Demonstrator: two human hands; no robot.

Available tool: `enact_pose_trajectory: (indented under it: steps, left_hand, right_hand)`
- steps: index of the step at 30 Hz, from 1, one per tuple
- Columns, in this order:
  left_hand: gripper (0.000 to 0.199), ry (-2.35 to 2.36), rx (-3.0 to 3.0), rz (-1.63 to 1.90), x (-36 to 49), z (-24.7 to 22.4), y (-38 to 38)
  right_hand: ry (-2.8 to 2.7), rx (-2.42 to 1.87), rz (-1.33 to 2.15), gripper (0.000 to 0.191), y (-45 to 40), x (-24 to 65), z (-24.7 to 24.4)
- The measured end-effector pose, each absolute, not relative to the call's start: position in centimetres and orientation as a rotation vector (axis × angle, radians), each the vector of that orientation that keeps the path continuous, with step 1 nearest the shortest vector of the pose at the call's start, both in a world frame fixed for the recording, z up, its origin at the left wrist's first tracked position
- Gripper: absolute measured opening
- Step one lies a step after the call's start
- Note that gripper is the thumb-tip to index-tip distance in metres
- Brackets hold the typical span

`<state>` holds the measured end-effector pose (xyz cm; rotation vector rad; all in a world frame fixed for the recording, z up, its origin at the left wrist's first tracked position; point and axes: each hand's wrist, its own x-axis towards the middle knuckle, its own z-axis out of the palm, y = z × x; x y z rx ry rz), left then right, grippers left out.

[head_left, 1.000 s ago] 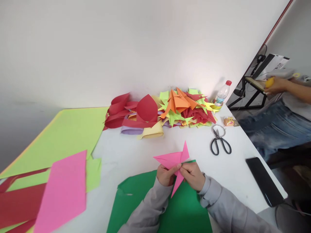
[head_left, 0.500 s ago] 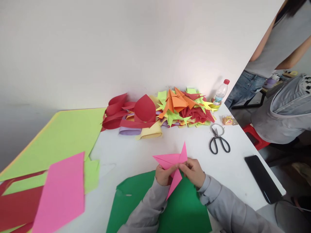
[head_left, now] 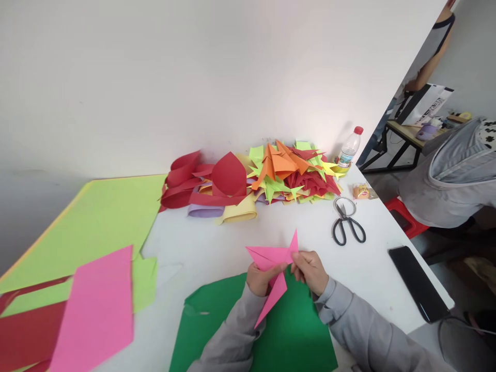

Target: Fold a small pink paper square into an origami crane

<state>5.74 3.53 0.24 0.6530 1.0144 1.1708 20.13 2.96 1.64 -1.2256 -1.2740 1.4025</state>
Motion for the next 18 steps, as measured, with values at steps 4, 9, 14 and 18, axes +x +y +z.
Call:
enact_pose_trajectory:
  steps: [4,9,14,18]
  left_hand:
    - [0.025,0.99,0.681,1.121,5.2,-0.2,3.9]
    - [0.034,0.925,0.689,1.031,4.6,-1.1,4.8]
    - [0.04,0.888,0.698,0.957,4.1,-1.3,5.4]
    - [0.037,0.891,0.711,0.943,4.0,-0.6,5.0]
  right_hand:
    - [-1.255,-1.208,1.4,0.064,3.1,20.2,1.7]
    - [-1.193,-1.131,1.401,0.065,3.4,20.4,2.2]
    - [-1.151,-1.07,1.379,0.049,3.4,20.8,3.4]
    - [-1.153,-1.052,1.397,0.048,3.2,20.8,3.9]
